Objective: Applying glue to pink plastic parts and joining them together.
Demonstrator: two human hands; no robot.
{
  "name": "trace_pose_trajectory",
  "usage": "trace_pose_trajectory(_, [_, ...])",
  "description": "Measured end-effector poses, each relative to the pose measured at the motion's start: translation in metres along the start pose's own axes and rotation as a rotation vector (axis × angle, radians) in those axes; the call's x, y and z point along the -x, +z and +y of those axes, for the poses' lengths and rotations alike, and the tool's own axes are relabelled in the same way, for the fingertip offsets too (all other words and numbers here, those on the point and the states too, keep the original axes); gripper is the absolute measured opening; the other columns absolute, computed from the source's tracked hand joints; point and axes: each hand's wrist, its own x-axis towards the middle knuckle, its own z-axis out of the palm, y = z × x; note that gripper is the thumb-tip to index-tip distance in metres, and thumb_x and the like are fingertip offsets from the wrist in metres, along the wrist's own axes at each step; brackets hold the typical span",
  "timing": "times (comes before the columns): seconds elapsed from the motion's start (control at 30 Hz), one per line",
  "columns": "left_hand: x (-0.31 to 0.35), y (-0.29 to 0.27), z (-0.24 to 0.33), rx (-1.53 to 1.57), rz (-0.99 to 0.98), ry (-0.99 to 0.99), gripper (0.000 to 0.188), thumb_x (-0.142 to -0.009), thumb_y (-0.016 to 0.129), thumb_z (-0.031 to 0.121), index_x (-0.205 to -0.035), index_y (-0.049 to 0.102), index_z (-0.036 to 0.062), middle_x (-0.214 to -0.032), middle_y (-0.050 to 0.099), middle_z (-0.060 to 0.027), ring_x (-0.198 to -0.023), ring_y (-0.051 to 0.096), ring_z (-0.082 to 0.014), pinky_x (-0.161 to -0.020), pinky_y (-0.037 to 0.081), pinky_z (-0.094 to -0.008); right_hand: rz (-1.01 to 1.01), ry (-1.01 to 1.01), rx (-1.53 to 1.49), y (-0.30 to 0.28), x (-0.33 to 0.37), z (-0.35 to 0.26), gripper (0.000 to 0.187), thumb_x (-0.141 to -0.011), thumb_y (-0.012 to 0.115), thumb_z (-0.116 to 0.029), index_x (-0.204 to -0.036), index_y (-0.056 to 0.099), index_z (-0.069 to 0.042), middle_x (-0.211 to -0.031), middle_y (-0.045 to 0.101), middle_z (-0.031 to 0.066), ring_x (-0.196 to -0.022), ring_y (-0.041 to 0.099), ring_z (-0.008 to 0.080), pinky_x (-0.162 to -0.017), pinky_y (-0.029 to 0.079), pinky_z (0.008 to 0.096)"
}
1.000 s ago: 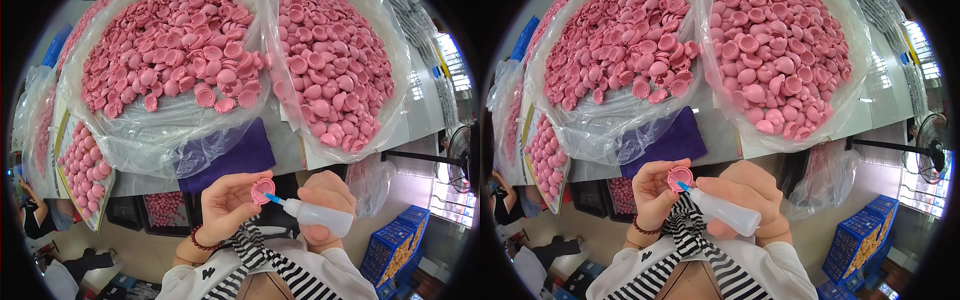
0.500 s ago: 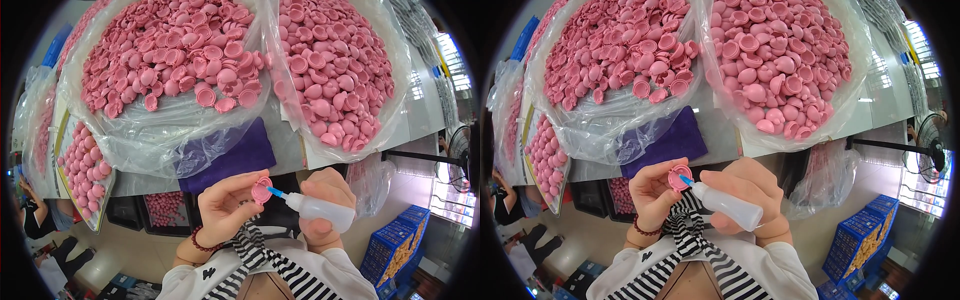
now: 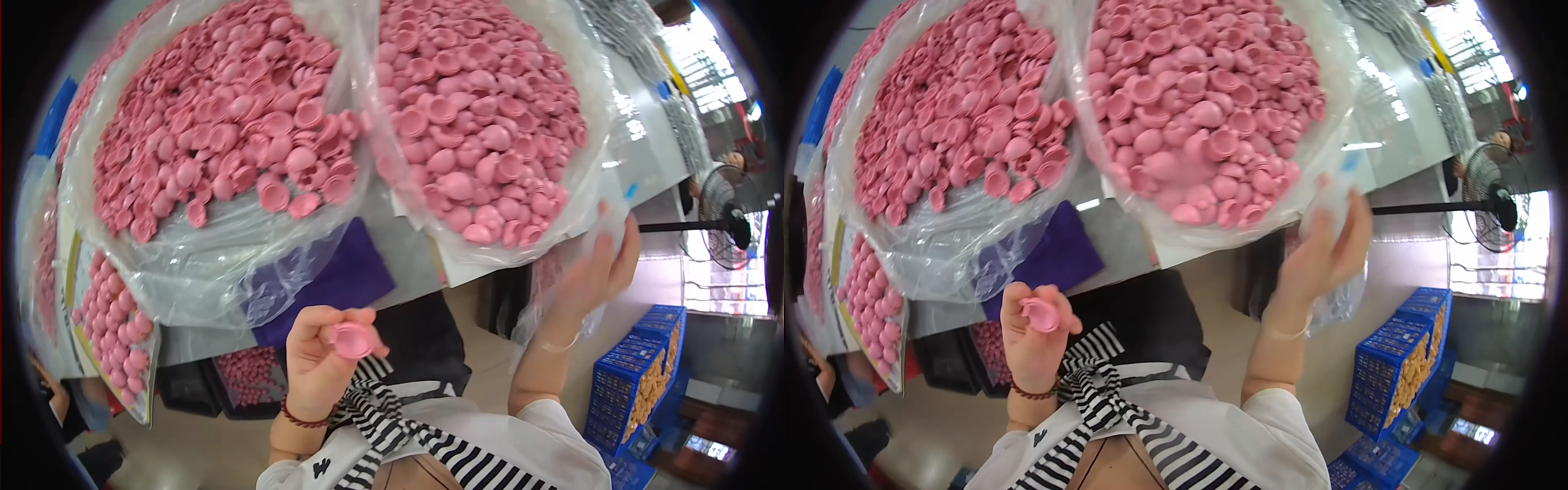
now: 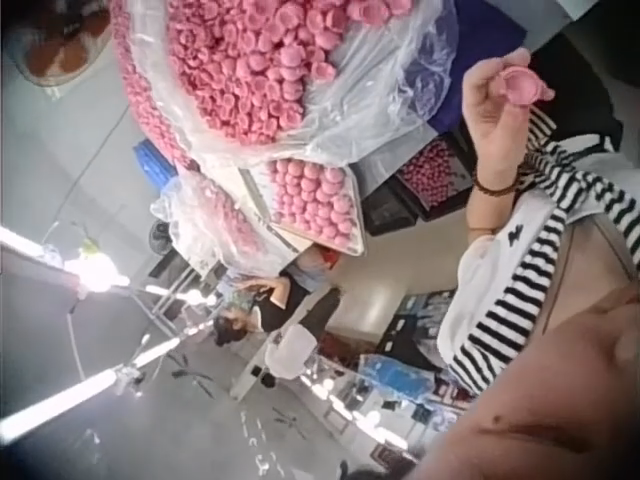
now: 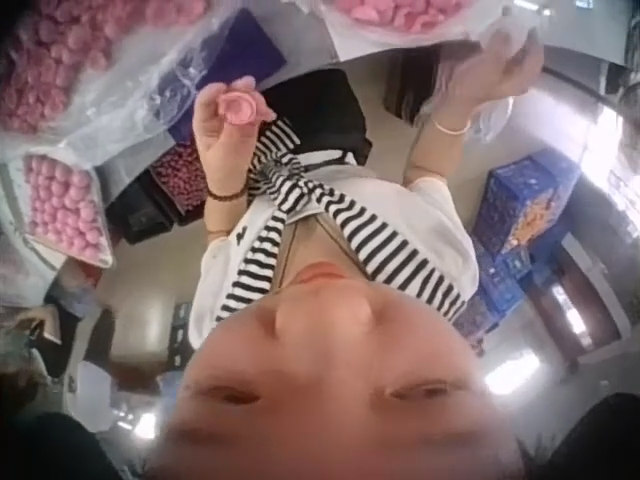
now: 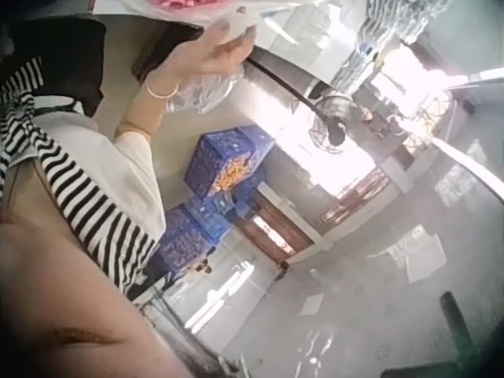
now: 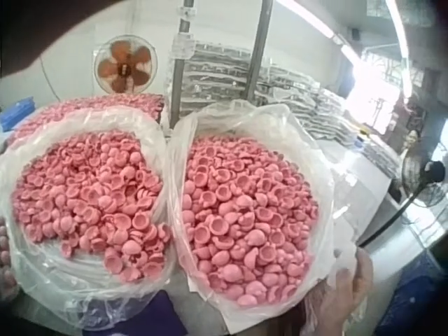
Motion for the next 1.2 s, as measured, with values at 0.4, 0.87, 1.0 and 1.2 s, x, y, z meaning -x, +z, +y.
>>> trace_pose_trajectory(0.4, [-0.008,0.010,-0.006,0.331,0.091,-0.244,0.045,-0.072,0.070,0.012,-0.110,0.046,0.0044,-0.107,0.055,-0.0181,-0.081,0.058,-0.0253,-0.070,0.051,-0.0345,0.174,-0.103,0.605,-0.035,-0.083,0.082,0.045,-0.070,0.072,-0.019,-0.105,0.052,0.000,-0.087,0.059,0.0075,-0.079,0.055,0.0189,-0.074,0.042,0.0277])
trace_pose_trajectory(0.87, [0.004,-0.014,0.003,0.027,0.199,0.038,0.030,-0.087,0.048,0.015,-0.115,0.044,0.0055,-0.103,0.052,-0.0105,-0.070,0.045,-0.0153,-0.056,0.044,-0.0259,-0.913,0.114,-0.242,0.033,-0.011,-0.052,0.015,-0.076,0.065,-0.010,-0.091,0.066,-0.006,-0.083,0.064,0.0045,-0.068,0.058,0.0118,-0.061,0.046,0.0236])
trace_pose_trajectory(1.0, [0.004,-0.012,0.008,0.042,0.178,0.024,0.036,-0.086,0.052,0.015,-0.119,0.043,0.0063,-0.106,0.051,-0.0105,-0.071,0.045,-0.0151,-0.058,0.045,-0.0260,-1.209,-0.081,-0.259,0.072,0.046,-0.068,0.020,-0.083,0.056,-0.011,-0.101,0.057,-0.002,-0.085,0.056,0.0052,-0.077,0.056,0.0197,-0.063,0.047,0.0286])
trace_pose_trajectory(1.2, [0.011,-0.018,0.022,-0.253,0.184,0.149,0.053,-0.077,0.067,0.015,-0.122,0.043,0.0039,-0.114,0.052,-0.0133,-0.079,0.051,-0.0145,-0.064,0.046,-0.0232,-1.111,-0.204,0.102,0.074,0.054,-0.083,0.018,-0.080,0.055,-0.011,-0.096,0.055,-0.002,-0.084,0.051,0.0067,-0.079,0.054,0.0225,-0.067,0.046,0.0322])
